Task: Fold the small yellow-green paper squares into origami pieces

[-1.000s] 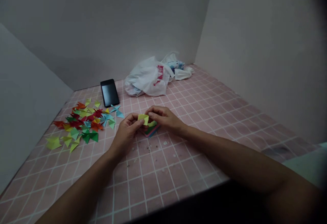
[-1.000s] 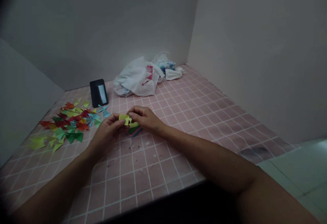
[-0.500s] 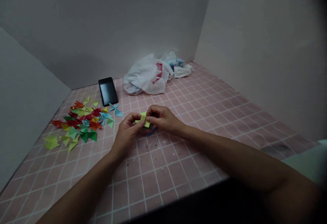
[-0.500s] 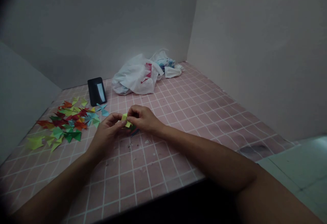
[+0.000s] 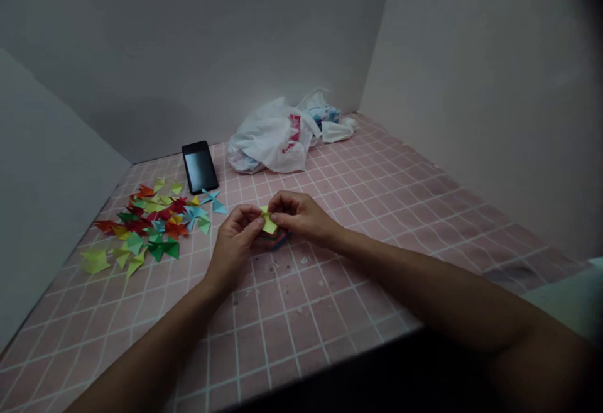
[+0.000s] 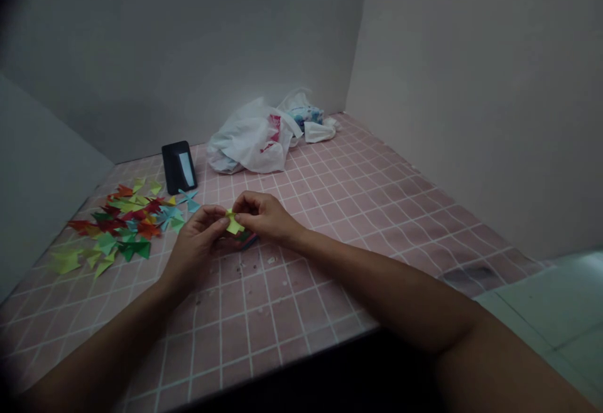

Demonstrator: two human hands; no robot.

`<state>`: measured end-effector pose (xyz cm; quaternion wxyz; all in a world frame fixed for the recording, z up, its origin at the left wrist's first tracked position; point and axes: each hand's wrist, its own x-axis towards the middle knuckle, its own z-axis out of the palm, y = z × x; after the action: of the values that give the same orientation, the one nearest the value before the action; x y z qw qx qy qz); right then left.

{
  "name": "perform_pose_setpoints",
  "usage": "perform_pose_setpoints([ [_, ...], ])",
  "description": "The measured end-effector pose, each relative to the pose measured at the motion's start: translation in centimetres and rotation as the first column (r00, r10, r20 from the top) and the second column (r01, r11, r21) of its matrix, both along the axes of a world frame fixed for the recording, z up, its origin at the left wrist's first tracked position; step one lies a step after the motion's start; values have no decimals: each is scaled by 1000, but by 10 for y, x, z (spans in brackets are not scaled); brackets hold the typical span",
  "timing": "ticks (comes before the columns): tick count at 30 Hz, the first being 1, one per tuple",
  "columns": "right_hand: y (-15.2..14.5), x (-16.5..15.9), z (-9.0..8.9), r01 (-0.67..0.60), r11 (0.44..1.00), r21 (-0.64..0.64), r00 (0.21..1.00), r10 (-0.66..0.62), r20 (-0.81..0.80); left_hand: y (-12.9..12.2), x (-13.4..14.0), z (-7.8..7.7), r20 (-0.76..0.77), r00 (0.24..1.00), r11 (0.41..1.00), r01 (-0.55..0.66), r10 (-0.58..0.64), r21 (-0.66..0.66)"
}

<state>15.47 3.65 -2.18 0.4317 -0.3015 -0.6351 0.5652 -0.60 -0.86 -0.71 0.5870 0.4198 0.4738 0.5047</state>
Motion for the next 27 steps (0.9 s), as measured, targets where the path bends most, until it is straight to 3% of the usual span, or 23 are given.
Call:
perform_pose_setpoints([
  [14, 0, 2, 2, -2, 988, 155, 1000, 1, 5, 1, 0, -2, 88, 996, 997, 8, -1, -75],
  [21, 0, 6, 3, 21, 908, 419, 993, -67, 95, 1, -1, -3, 71, 997, 998, 21, -17, -54],
  [27, 2, 7, 4, 29, 903, 428, 991, -81, 104, 1, -1, -2, 67, 998, 999, 15, -13, -34],
])
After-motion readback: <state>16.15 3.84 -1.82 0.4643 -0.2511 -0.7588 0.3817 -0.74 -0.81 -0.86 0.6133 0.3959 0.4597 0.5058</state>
